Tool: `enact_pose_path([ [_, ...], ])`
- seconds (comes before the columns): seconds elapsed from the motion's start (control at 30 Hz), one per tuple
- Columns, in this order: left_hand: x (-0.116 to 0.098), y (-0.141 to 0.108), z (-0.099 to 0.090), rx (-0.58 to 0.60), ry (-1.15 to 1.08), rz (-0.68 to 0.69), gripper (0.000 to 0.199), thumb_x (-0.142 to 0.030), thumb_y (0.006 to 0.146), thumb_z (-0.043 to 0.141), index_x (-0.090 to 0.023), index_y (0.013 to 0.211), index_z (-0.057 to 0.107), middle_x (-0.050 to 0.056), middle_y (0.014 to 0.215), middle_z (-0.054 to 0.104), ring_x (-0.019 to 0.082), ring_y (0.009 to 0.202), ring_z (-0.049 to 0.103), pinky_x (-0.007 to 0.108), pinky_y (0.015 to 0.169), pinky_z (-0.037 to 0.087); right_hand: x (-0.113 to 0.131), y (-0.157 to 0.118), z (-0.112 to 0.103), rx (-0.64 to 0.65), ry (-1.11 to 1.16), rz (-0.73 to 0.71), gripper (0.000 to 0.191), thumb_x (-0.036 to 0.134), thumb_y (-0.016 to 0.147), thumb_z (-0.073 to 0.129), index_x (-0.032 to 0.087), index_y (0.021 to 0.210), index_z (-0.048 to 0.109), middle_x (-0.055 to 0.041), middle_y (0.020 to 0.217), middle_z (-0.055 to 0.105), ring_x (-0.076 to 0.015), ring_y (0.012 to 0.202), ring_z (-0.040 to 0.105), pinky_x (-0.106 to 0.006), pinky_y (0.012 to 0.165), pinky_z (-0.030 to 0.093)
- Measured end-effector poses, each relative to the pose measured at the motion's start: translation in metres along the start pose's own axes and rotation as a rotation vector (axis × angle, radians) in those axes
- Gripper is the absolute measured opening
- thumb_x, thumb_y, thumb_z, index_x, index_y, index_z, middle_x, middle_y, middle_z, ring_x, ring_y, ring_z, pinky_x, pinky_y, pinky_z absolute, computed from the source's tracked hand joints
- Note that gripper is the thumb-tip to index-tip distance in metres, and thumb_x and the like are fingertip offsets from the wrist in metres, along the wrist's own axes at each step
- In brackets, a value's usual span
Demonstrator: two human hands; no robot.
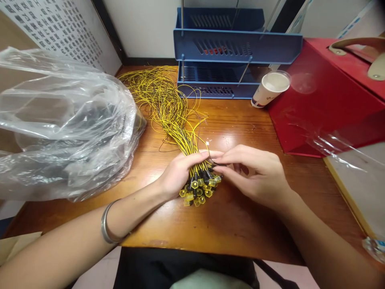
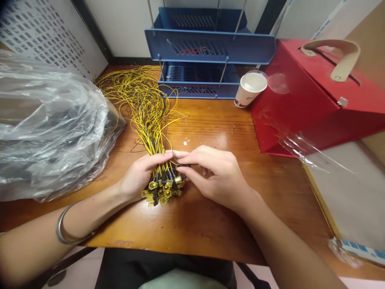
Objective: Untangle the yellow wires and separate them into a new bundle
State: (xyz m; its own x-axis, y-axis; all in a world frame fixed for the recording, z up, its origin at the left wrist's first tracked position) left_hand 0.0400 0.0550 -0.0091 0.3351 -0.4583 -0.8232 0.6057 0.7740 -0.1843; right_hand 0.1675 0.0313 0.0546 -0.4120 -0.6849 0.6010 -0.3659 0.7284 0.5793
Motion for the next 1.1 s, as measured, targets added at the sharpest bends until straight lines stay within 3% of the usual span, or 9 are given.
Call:
enact_pose_path([
  [0.13, 0.0, 0.0, 0.005, 0.056, -0.065, -0.014, 0.032, -0.025, 0.095, 0.055, -0.012, 0.109, 0.08, 0.01, 0.115, 0.076, 0.028, 0.117, 0.067, 0.039, 0.112, 0.043, -0.002, 0.001, -0.001, -0.004, 0.004, 0.052, 0.012, 0.012, 0.085, 0.078, 0.023, 0.092, 0.076, -0.0041, 0.084, 0.078, -0.0148, 0.063, 0.067, -0.028, 0.059, 0.052],
  [0.33, -0.002, -0.001, 0.005, 0.01, 0.043, -0.005, 0.034, -0.035, 0.099, 0.056, -0.013, 0.113, 0.079, 0.01, 0.117, 0.076, 0.026, 0.111, 0.069, 0.035, 0.106, 0.047, -0.002, -0.001, -0.001, -0.012, -0.004, 0.075, 0.012, 0.015, 0.089, 0.075, 0.026, 0.093, 0.076, -0.0051, 0.09, 0.079, -0.0187, 0.074, 0.073, -0.032, 0.065, 0.058],
  [0.47, 0.002, -0.001, -0.002, -0.104, 0.089, -0.047, 0.035, -0.038, 0.098, 0.058, -0.013, 0.108, 0.08, 0.009, 0.108, 0.078, 0.026, 0.108, 0.07, 0.032, 0.098, 0.051, 0.008, 0.0, 0.007, 0.118, 0.094, -0.041, 0.016, 0.009, 0.092, 0.066, 0.02, 0.099, 0.077, -0.0084, 0.095, 0.078, -0.0209, 0.099, 0.075, -0.031, 0.086, 0.06],
  [0.57, 0.0, 0.0, -0.003, -0.134, 0.104, -0.032, 0.032, -0.033, 0.097, 0.057, -0.014, 0.101, 0.081, 0.006, 0.107, 0.078, 0.024, 0.106, 0.071, 0.03, 0.098, 0.05, 0.012, 0.0, 0.009, 0.188, 0.159, -0.039, 0.018, 0.011, 0.095, 0.061, 0.013, 0.102, 0.078, -0.0138, 0.101, 0.075, -0.0227, 0.103, 0.073, -0.032, 0.089, 0.059],
  [0.67, 0.0, 0.0, -0.002, -0.133, 0.108, -0.039, 0.032, -0.031, 0.097, 0.056, -0.012, 0.098, 0.081, 0.007, 0.101, 0.079, 0.022, 0.099, 0.073, 0.03, 0.097, 0.051, 0.003, 0.002, -0.002, 0.028, 0.107, 0.101, 0.018, 0.015, 0.097, 0.061, 0.016, 0.094, 0.078, -0.0107, 0.095, 0.075, -0.0201, 0.089, 0.072, -0.031, 0.081, 0.057],
  [0.77, 0.002, 0.001, 0.0, -0.097, 0.085, -0.074, 0.034, -0.034, 0.095, 0.057, -0.009, 0.1, 0.08, 0.01, 0.099, 0.079, 0.025, 0.098, 0.073, 0.034, 0.094, 0.054, -0.018, 0.001, -0.006, -0.092, 0.064, 0.385, 0.013, 0.025, 0.096, 0.066, 0.019, 0.092, 0.077, -0.0057, 0.086, 0.075, -0.0195, 0.078, 0.069, -0.031, 0.07, 0.054],
  [0.87, 0.0, 0.001, -0.001, -0.098, 0.128, -0.05, 0.031, -0.035, 0.091, 0.063, -0.01, 0.102, 0.079, 0.01, 0.101, 0.079, 0.027, 0.105, 0.072, 0.036, 0.099, 0.052, -0.032, 0.005, 0.021, 0.156, 0.301, 0.598, 0.031, 0.044, 0.097, 0.063, 0.019, 0.083, 0.075, -0.003, 0.077, 0.072, -0.0195, 0.071, 0.067, -0.03, 0.063, 0.052],
  [0.97, -0.003, 0.0, -0.002, -0.083, 0.23, -0.012, 0.03, -0.036, 0.089, 0.066, -0.012, 0.102, 0.079, 0.009, 0.097, 0.079, 0.029, 0.109, 0.07, 0.037, 0.101, 0.052, -0.031, 0.016, 0.049, 0.479, 0.507, 0.638, 0.046, 0.058, 0.094, 0.063, 0.02, 0.069, 0.071, -0.0012, 0.065, 0.066, -0.0185, 0.062, 0.061, -0.03, 0.057, 0.05],
  [1.1, -0.004, -0.003, 0.001, -0.053, 0.287, -0.02, 0.03, -0.036, 0.09, 0.063, -0.013, 0.102, 0.079, 0.01, 0.093, 0.078, 0.031, 0.111, 0.069, 0.04, 0.1, 0.053, -0.033, 0.032, 0.074, 0.689, 0.636, 0.685, 0.04, 0.056, 0.086, 0.074, 0.019, 0.069, 0.076, -0.0033, 0.064, 0.07, -0.02, 0.06, 0.063, -0.032, 0.056, 0.053],
])
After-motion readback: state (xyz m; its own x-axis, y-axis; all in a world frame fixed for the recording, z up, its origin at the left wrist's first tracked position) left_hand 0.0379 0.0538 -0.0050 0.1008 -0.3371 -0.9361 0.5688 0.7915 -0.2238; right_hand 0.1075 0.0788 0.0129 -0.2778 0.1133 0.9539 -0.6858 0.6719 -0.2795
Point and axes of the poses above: each hand's wrist, its own y-axis towards the middle knuckle, its own z-axis out of the palm, x = y × z, the point moved 7 cm from there along y, towards the middle knuckle
